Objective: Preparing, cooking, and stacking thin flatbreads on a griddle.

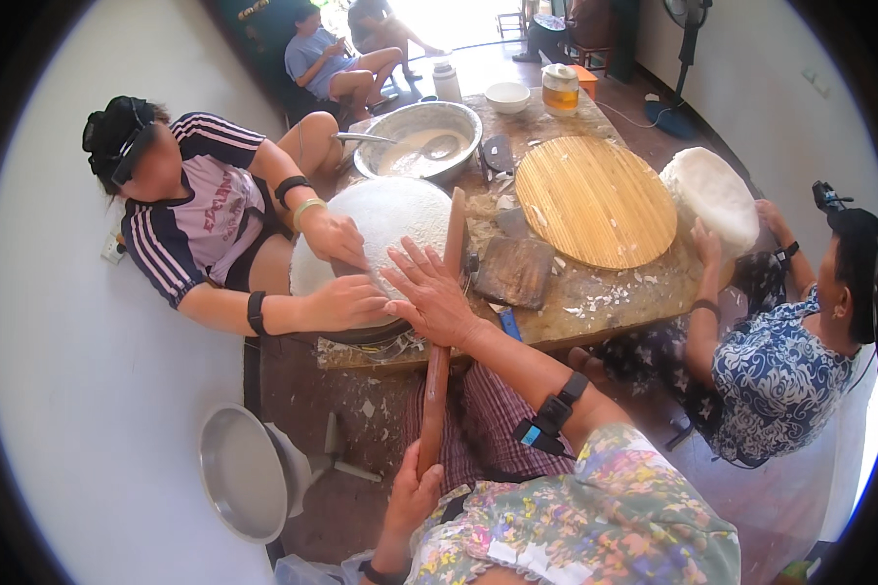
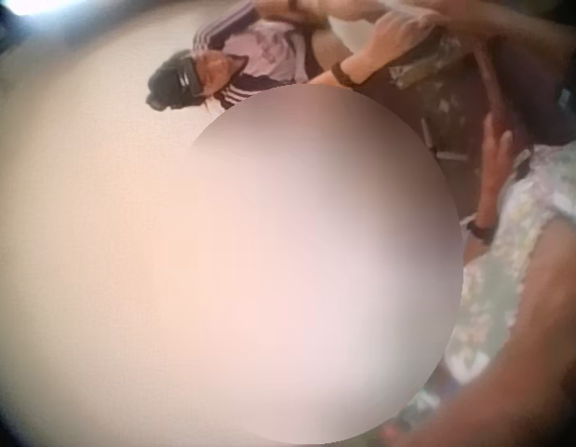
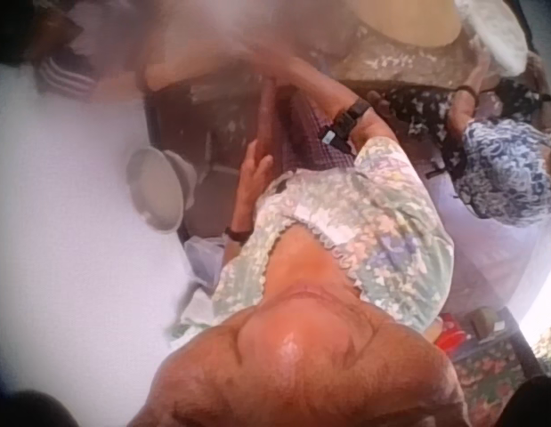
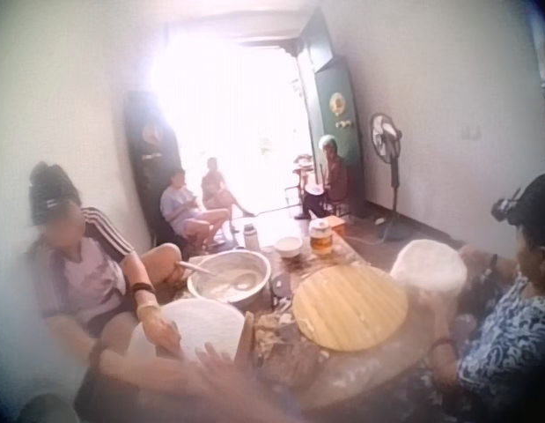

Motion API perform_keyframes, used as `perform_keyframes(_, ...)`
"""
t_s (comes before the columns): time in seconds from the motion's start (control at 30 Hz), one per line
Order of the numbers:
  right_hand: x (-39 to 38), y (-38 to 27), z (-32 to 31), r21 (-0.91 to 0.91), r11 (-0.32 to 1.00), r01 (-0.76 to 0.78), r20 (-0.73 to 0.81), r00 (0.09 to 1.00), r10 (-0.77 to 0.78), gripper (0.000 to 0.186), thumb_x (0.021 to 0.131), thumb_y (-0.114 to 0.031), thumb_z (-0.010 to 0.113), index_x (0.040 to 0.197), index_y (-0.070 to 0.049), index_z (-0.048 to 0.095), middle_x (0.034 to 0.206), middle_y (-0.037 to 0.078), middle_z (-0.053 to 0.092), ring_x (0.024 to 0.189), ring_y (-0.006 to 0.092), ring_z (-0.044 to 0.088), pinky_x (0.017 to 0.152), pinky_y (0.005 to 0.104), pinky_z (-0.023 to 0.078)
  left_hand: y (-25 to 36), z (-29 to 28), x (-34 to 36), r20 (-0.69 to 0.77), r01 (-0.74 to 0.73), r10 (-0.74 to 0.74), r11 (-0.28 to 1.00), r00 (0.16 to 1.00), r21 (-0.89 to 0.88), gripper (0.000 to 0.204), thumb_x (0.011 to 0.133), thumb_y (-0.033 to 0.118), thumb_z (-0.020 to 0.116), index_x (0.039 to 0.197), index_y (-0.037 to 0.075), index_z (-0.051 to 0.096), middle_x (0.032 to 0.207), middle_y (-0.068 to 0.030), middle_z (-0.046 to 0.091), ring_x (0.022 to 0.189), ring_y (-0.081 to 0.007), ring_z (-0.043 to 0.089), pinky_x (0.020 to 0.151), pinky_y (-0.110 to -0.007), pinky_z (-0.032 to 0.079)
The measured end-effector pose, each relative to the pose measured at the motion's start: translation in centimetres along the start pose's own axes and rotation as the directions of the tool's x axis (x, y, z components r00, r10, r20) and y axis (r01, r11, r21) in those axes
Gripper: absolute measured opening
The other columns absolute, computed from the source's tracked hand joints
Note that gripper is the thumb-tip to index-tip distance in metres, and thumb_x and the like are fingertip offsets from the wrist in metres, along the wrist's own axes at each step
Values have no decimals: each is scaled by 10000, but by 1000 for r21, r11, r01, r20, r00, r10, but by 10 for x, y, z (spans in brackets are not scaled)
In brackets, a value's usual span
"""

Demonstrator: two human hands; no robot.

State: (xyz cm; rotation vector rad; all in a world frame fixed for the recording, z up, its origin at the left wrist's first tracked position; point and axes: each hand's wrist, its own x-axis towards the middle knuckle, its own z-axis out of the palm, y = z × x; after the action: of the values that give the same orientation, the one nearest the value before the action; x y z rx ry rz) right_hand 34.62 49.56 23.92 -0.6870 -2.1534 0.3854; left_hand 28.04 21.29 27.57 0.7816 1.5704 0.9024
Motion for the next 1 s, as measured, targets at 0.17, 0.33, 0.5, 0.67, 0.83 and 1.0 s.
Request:
perform_keyframes(0.17, 35, 36, 30, 16, 1000, -24, 70, 997, 22, 571, 974, -463, 394, 1374, -62, 473, 1484, 165, 372, 1450, 331, 172, 1165, 498, 121, 23, -2, 42, -27, 6, -8, 998, 1000, -66, 471, 925, 69, 510, 1376, 62, 376, 799, 19, 507, 621, -39, 445, 541, -199, 392)
perform_keyframes(0.33, 53, 66, 54, -52, 983, -176, 149, 972, 182, 645, 971, -547, 321, 1407, -90, 447, 1501, 127, 367, 1463, 283, 142, 1180, 468, 72, 37, -8, 77, 73, 86, -73, 975, 995, -203, 494, 927, 64, 469, 1395, 103, 320, 714, 26, 477, 450, -35, 384, 375, -207, 321)
perform_keyframes(0.5, 69, 64, 71, -70, 969, -237, 223, 943, 246, 727, 957, -603, 259, 1448, -80, 379, 1523, 127, 329, 1468, 278, 120, 1183, 462, 45, 43, -23, 83, 28, 139, -136, 979, 990, -149, 515, 918, 55, 457, 1405, 125, 304, 699, 32, 459, 450, -31, 379, 374, -199, 320)
perform_keyframes(0.67, 86, 59, 97, -144, 977, -157, 296, 935, 194, 756, 949, -628, 240, 1482, -95, 304, 1543, 125, 282, 1470, 273, 105, 1188, 457, 49, 42, -27, 88, -24, 122, -129, 974, 991, -192, 512, 915, 57, 454, 1400, 127, 307, 699, 32, 451, 451, -30, 375, 374, -197, 321)
perform_keyframes(0.83, 95, 38, 117, -133, 985, -112, 348, 925, 152, 786, 937, -645, 261, 1483, -80, 297, 1540, 143, 280, 1471, 275, 100, 1189, 453, 39, 37, -31, 84, -95, 105, -140, 947, 986, -304, 485, 890, 64, 465, 1356, 97, 338, 695, 6, 455, 436, -37, 372, 355, -195, 333)
perform_keyframes(1.0, 91, 0, 142, -4, 1000, -14, 414, 910, 14, 784, 938, -638, 272, 1474, -69, 320, 1546, 153, 262, 1472, 273, 93, 1187, 461, 32, 12, -39, 61, -110, 101, -184, 847, 977, -521, 516, 909, 41, 459, 1394, 125, 306, 706, -1, 457, 467, -44, 396, 373, -202, 344)
